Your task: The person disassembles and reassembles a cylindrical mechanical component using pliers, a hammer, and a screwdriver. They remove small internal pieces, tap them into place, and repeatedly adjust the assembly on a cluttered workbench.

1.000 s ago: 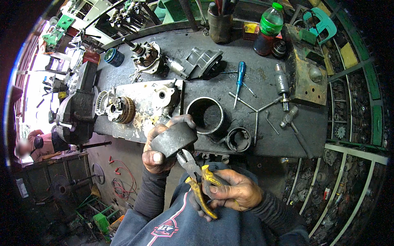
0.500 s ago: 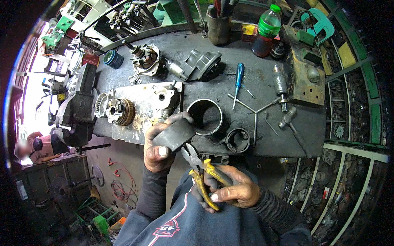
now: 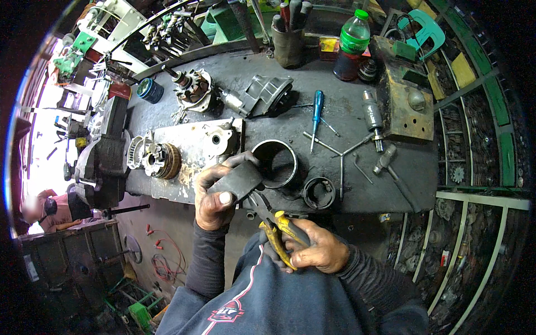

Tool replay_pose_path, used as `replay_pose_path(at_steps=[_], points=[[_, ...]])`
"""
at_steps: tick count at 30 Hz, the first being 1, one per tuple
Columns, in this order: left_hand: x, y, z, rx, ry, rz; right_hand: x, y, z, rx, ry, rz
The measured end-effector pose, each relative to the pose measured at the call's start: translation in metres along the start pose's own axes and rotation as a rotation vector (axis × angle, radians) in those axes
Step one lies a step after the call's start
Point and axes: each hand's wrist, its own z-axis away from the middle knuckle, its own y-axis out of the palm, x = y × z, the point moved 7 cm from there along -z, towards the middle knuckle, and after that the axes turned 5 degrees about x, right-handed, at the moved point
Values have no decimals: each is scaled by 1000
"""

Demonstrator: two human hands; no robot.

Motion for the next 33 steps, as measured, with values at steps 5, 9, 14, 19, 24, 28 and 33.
replay_pose_path(at_steps=[5,9,14,19,24,28,33], points=[[-13,1,-3,-121,-35,-113,18,-8,3,-214,2,470],[-14,1,6,-230,-102,-137,47,-11,4,-459,-92,1233],[-18,-7,0,-334,-82,-349,73,1,9,-602,-355,1862],[-83,-108,-6,-878,-68,49,107,-16,53,-882,86,2415],[-51,-62,-14,-381,-24,263,112,20,39,-626,-566,1899],[-32,-21,-5,-170,-67,527,63,23,9,-295,-53,741],[-49,-11,0,-173,-17,254,44,56,-16,63,-34,192]])
